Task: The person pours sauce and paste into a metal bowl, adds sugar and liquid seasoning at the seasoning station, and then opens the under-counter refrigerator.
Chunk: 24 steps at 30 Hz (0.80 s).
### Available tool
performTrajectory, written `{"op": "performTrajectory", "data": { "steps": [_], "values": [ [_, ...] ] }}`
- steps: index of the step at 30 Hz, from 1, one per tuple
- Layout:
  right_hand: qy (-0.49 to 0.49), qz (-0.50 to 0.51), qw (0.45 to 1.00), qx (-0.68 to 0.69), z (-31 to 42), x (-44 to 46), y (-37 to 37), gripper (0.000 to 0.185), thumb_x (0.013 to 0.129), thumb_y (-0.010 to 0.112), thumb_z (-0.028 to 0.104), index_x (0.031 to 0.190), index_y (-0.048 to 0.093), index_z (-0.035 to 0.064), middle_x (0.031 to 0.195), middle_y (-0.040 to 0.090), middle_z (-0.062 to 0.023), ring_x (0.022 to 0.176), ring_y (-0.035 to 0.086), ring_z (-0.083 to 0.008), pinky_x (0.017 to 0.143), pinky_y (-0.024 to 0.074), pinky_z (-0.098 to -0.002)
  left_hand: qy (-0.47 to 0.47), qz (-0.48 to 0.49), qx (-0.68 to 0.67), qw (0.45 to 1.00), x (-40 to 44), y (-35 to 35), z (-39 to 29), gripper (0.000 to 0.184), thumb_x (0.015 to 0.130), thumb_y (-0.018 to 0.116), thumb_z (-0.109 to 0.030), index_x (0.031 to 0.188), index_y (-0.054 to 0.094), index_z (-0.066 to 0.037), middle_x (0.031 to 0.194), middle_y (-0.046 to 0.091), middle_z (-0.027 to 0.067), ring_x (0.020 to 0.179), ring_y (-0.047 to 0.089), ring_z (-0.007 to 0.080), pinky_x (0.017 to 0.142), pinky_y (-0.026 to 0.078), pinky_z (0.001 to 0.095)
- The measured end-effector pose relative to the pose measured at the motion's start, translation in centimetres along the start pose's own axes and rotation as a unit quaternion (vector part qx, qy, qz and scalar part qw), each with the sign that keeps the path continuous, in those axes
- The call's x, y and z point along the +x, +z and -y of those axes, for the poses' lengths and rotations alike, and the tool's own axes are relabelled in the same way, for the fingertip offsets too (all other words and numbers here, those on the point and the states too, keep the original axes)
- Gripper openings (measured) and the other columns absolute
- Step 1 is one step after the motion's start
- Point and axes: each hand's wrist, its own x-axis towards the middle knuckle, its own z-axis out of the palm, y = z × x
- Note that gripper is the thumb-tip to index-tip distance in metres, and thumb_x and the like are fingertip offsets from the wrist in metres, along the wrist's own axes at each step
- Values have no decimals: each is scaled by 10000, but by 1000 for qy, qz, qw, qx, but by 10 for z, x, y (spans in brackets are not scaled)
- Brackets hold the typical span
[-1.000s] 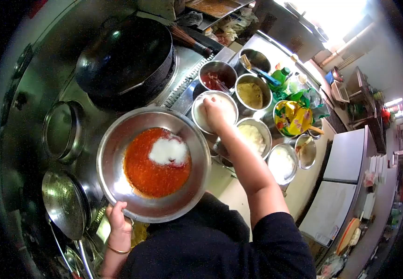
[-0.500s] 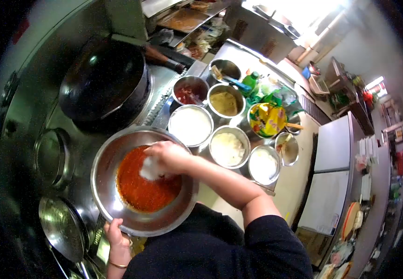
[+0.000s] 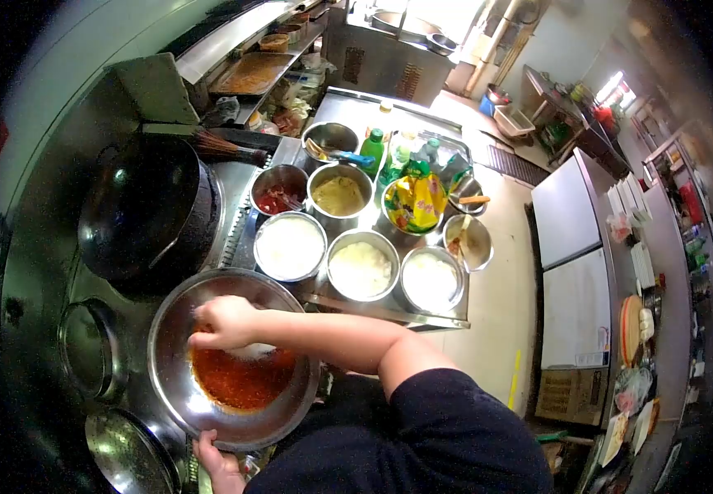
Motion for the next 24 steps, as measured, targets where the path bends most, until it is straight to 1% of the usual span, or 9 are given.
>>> {"op": "performTrajectory", "data": {
  "steps": [1, 5, 8, 10, 13, 16, 20, 23, 24],
  "values": [
    [-89, -8, 996, -17, 6, 4, -5, 405, 767, 642, 410, 707, 610, 10, 804, 648, -187, 799, 628, -357, 699, 491, -444, 14, 16, -11, 1000, 1, -4, 3, 332, 708, 515, -42, 1037, 536, -1, 1049, 562, 114, 966, 562, 271, 842, 491, 421],
    [-183, -3, 975, -123, -47, 10, 38, 258, 767, 642, 294, 843, 669, 49, 1003, 636, -169, 1028, 571, -346, 836, 480, -434, -35, 9, 4, 999, -18, 6, -12, 318, 706, 538, -63, 1020, 535, -15, 1054, 560, 108, 973, 556, 260, 833, 486, 425],
    [-146, 36, 981, -124, -32, 6, 24, 309, 780, 627, 194, 1070, 667, 97, 1187, 597, -160, 1159, 522, -347, 898, 479, -440, 8, 18, -21, 1000, -5, -6, -4, 335, 703, 548, -82, 1035, 543, -37, 1060, 564, 110, 976, 558, 280, 849, 479, 456],
    [-114, 44, 992, -38, -1, 14, 17, 235, 824, 595, 146, 1048, 640, 90, 1163, 608, -133, 1063, 574, -332, 847, 493, -433, 12, 45, -51, 998, -7, -12, 1, 319, 710, 542, -85, 1027, 539, -49, 1065, 548, 112, 975, 545, 288, 863, 470, 489],
    [-101, 9, 995, 19, 28, 19, 14, 123, 811, 604, 153, 892, 660, 80, 795, 649, -153, 805, 630, -372, 725, 500, -471, -7, 31, -56, 998, -4, -13, 0, 295, 716, 545, -85, 1008, 530, -49, 1046, 541, 104, 976, 534, 280, 851, 468, 488],
    [-44, 14, 999, -10, 22, 18, 29, 224, 880, 566, 252, 889, 642, 42, 798, 646, -179, 782, 627, -366, 719, 495, -461, 12, 21, -42, 999, 9, -26, 9, 270, 721, 548, -87, 987, 524, -46, 1021, 548, 88, 974, 534, 262, 841, 465, 464],
    [47, -9, 998, 46, 57, 16, -1, 257, 813, 610, 280, 790, 597, 25, 750, 622, -170, 733, 608, -358, 670, 482, -454, -1, 23, -64, 998, 4, -29, 9, 272, 726, 555, -102, 990, 526, -43, 1045, 555, 92, 984, 535, 251, 880, 450, 443],
    [-84, 0, 991, 103, 56, 29, 5, 208, 754, 647, 230, 768, 574, 35, 681, 598, -147, 692, 599, -355, 645, 470, -458, 2, 28, -49, 998, -11, -21, 1, 303, 715, 559, -110, 1010, 537, -47, 1057, 560, 102, 986, 541, 266, 880, 456, 448],
    [-76, 37, 995, 52, 52, 34, 7, 283, 709, 681, 185, 952, 624, 51, 886, 633, -159, 822, 613, -338, 723, 485, -458, -23, 7, -57, 998, -7, -22, 0, 316, 709, 557, -109, 1018, 542, -45, 1056, 561, 104, 985, 545, 271, 873, 464, 455]
  ]
}}
